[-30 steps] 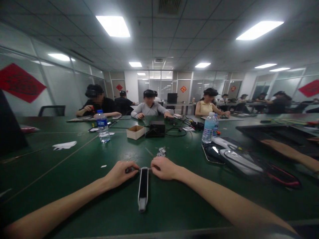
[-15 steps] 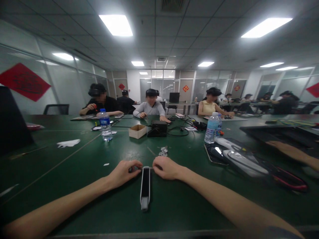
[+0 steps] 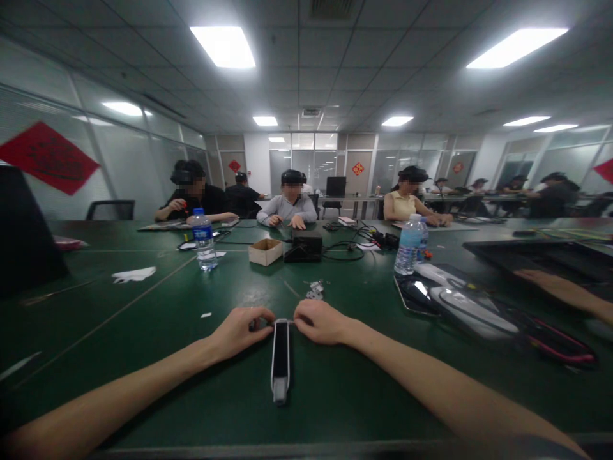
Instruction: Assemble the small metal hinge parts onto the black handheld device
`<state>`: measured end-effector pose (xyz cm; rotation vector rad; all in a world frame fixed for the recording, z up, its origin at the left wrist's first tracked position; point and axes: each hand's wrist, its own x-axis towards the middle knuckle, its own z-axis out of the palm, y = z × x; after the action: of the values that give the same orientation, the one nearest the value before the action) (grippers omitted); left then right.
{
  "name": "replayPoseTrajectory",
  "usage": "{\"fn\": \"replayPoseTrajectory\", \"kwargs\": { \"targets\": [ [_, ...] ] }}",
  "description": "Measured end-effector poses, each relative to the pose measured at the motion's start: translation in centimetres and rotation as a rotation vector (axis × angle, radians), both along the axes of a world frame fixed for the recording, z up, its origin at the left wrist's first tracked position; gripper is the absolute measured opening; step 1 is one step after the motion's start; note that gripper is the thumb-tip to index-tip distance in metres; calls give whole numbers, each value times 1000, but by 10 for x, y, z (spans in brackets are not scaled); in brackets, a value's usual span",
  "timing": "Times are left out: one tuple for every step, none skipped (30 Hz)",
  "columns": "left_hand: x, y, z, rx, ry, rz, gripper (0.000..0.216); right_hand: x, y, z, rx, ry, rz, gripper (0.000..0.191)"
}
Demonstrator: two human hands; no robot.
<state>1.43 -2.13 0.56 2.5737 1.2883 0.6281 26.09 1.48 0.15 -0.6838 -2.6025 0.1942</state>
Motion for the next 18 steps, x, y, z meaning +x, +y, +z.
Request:
{"fn": "replayPoseTrajectory", "kwargs": {
  "targets": [
    [0,0,0,4,7,4,18,0,0,0,3,-2,0,12],
    [0,0,0,7,13,8,18,0,-1,0,7,-3,-1,12],
    [1,0,0,11,16,9,18,0,-1,1,16,0,-10,11],
    [1,0,1,14,17,10,17,0,-2,1,31,8,-24,11],
    [2,0,1,17,16,12,17,1,-1,1,51,23,-45,10],
    [2,0,2,17,16,14,17,1,0,1,77,46,-72,10],
    [2,-1,3,16,14,15,16,2,2,1,105,73,-106,11],
    [2,-1,3,13,11,14,16,4,6,1,131,103,-148,12],
    [2,-1,4,9,7,11,16,6,10,0,152,132,-199,13],
    [1,-1,4,2,2,7,16,9,16,-1,166,159,-260,14],
    [1,-1,4,-3,-2,1,17,12,22,-2,176,182,-329,14],
    [0,0,3,-6,-6,-6,17,16,29,-3,180,197,-398,14],
    [-1,0,3,-6,-10,-11,17,21,35,-4,180,199,-459,16],
    [-1,0,2,-5,-13,-15,17,25,41,-6,173,186,-506,19],
    [-2,0,2,-3,-16,-18,17,29,46,-7,153,158,-538,25],
    [-2,1,2,0,-18,-21,17,32,50,-9,123,126,-562,32],
    [-2,0,1,2,-19,-22,17,35,53,-10,86,92,-569,38],
    [-2,0,2,3,-16,-21,16,37,54,-11,51,61,-564,43]
  ]
}}
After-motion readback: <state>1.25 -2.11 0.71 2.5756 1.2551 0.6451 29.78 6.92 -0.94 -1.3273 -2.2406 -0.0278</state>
